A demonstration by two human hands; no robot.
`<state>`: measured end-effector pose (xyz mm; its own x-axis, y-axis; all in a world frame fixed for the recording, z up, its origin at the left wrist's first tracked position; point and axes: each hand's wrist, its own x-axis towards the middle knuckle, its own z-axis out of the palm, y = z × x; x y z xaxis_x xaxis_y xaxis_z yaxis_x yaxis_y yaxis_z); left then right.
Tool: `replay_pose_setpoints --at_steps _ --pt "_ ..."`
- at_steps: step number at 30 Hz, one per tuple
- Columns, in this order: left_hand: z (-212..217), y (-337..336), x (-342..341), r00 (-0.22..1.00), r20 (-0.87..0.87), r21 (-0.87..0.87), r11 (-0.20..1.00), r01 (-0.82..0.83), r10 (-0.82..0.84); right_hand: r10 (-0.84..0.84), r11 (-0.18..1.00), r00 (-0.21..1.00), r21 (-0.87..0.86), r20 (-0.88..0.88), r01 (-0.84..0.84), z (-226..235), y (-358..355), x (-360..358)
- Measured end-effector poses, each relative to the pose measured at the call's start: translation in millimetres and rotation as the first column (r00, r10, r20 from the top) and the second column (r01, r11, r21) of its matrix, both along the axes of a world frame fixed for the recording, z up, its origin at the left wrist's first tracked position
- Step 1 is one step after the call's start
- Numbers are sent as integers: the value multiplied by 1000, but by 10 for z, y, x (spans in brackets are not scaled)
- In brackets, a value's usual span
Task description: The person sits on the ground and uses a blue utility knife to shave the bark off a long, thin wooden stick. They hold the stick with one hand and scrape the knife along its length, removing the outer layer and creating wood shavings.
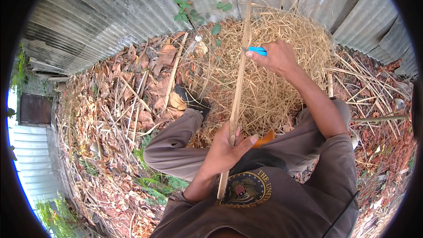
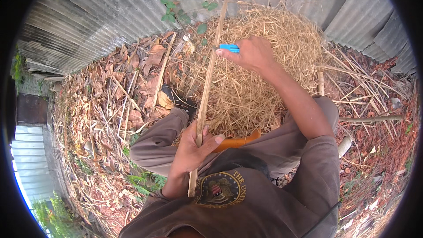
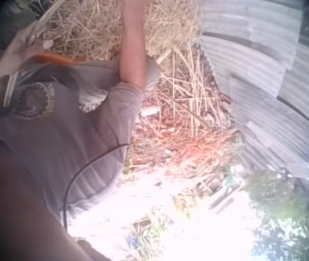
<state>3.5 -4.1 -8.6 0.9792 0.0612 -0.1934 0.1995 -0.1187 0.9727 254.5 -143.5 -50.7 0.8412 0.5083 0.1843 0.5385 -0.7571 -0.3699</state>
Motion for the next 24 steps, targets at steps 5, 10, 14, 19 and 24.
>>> replay_pose_setpoints --at_steps 5,10,14,19,24 --pt "31 109 -70 1000 -5 58 998 -11 11 147 989 989 11 -17 -147 45 101 -459" --pt "101 153 -136 990 -130 -66 997 39 -48 123 992 984 16 127 -126 29 -29 -244" --pt "57 124 -254 991 -123 -155 987 38 -58 150 982 971 82 184 -168 -68 -66 -171" --pt "165 118 -289 987 -135 -63 995 79 -87 187 972 948 92 258 -217 -106 -67 -32" --pt "147 144 -430 983 -94 -94 984 150 -159 59 992 975 99 216 -82 -74 -198 260"
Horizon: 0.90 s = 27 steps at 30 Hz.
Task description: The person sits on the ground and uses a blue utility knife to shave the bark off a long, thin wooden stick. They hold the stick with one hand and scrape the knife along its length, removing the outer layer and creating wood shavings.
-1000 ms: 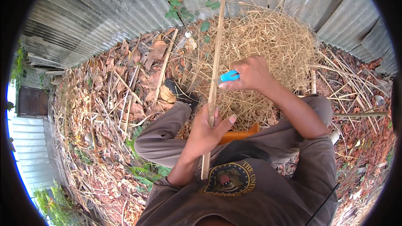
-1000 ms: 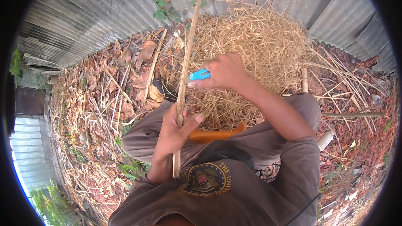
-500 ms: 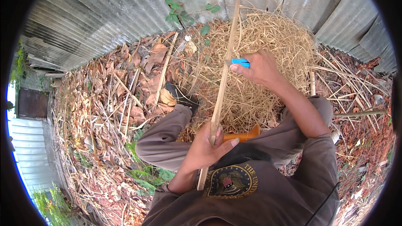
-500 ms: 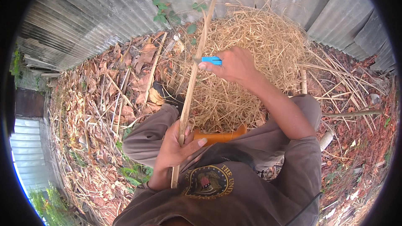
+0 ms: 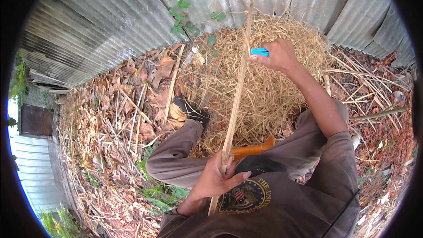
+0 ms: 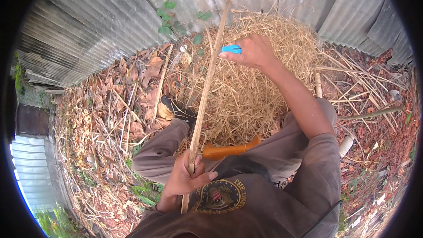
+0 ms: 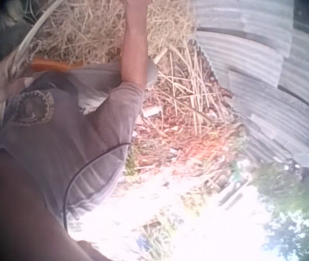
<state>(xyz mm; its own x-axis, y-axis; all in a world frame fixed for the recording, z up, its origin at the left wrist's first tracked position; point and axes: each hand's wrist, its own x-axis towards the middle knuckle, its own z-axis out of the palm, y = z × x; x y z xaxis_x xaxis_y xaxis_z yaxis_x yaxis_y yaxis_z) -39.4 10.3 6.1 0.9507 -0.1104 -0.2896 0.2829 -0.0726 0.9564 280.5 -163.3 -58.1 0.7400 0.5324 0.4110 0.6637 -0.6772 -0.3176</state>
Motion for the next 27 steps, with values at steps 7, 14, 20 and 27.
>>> replay_pose_setpoints --at_steps 7,14,20,27 --pt "106 -35 -167 995 -93 -129 991 28 -41 -351 927 894 34 -278 374 23 -231 482" --pt "88 114 -312 974 -189 -158 983 91 -121 -454 884 850 -17 -266 467 -23 -532 903" --pt "75 375 -538 974 -223 -326 940 -103 29 -666 656 570 -15 -481 755 -473 -1953 1429" --pt "-151 123 416 984 -6 -48 983 -176 176 -186 982 897 -59 -401 178 217 -208 -38"
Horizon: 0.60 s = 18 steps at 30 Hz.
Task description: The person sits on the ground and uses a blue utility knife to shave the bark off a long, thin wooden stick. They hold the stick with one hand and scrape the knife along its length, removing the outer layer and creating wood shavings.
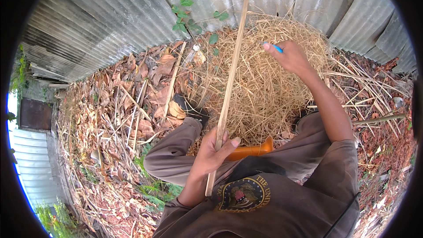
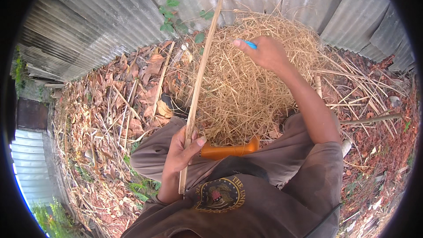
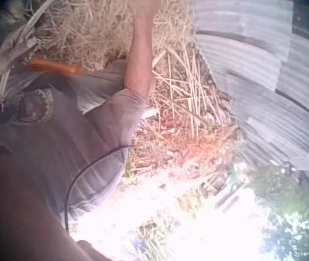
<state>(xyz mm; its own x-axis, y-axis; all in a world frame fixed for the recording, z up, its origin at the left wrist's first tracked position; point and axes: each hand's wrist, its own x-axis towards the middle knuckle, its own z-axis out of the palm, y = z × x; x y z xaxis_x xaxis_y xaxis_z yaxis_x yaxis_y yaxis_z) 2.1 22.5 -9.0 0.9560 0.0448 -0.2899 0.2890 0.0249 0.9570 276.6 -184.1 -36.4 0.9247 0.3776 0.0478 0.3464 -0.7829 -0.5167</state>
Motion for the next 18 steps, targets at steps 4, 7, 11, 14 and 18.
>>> replay_pose_setpoints --at_steps 4,7,11,14,18 --pt "-51 -91 370 997 46 -75 995 -59 62 343 939 934 -1 100 -344 156 294 -721" --pt "9 -115 443 996 71 -38 998 -45 47 424 905 899 -83 111 -417 208 365 -839" --pt "8 -211 461 989 140 57 997 -50 42 418 908 893 -80 164 -410 248 375 -888" --pt "-52 -223 447 982 184 148 987 -57 29 424 905 889 -94 171 -414 209 411 -896" --pt "44 -240 381 987 160 197 980 -30 -2 454 889 857 -58 243 -455 7 434 -805"
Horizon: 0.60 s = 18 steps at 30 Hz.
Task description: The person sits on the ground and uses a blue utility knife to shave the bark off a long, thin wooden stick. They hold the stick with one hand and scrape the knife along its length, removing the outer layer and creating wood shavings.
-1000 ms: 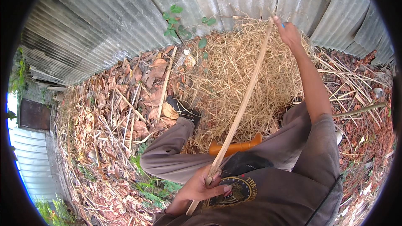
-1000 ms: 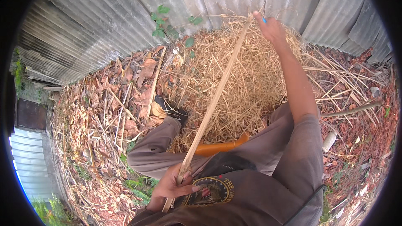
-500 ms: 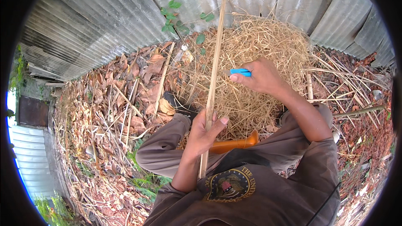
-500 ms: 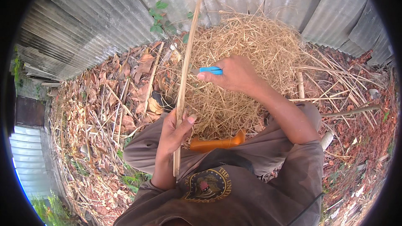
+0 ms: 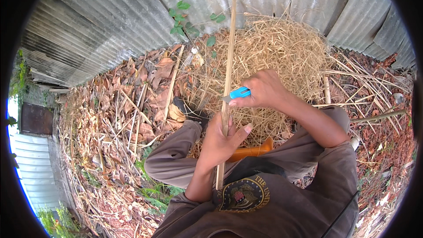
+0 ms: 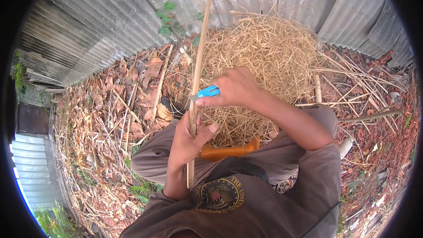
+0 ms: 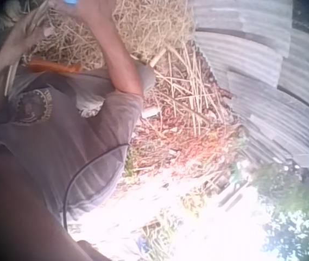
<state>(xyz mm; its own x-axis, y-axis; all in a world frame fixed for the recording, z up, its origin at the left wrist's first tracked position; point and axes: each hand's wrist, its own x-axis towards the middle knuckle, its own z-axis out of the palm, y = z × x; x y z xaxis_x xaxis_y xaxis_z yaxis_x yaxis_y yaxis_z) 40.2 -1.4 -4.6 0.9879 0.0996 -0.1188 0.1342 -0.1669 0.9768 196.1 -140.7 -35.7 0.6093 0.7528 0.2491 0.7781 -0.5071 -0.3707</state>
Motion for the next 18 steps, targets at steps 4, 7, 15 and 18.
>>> replay_pose_setpoints --at_steps 4,7,15,18 --pt "-107 42 54 1000 -22 92 996 -16 18 15 999 994 39 110 -19 -132 44 139" --pt "-107 30 64 998 -53 118 993 -27 34 0 998 990 58 141 -8 -179 48 205" --pt "12 -18 132 999 -22 190 981 -31 36 -15 996 982 92 187 -3 -242 71 372" --pt "-38 -54 -18 997 -59 157 986 53 -44 -311 950 949 19 -44 312 -226 -76 749"
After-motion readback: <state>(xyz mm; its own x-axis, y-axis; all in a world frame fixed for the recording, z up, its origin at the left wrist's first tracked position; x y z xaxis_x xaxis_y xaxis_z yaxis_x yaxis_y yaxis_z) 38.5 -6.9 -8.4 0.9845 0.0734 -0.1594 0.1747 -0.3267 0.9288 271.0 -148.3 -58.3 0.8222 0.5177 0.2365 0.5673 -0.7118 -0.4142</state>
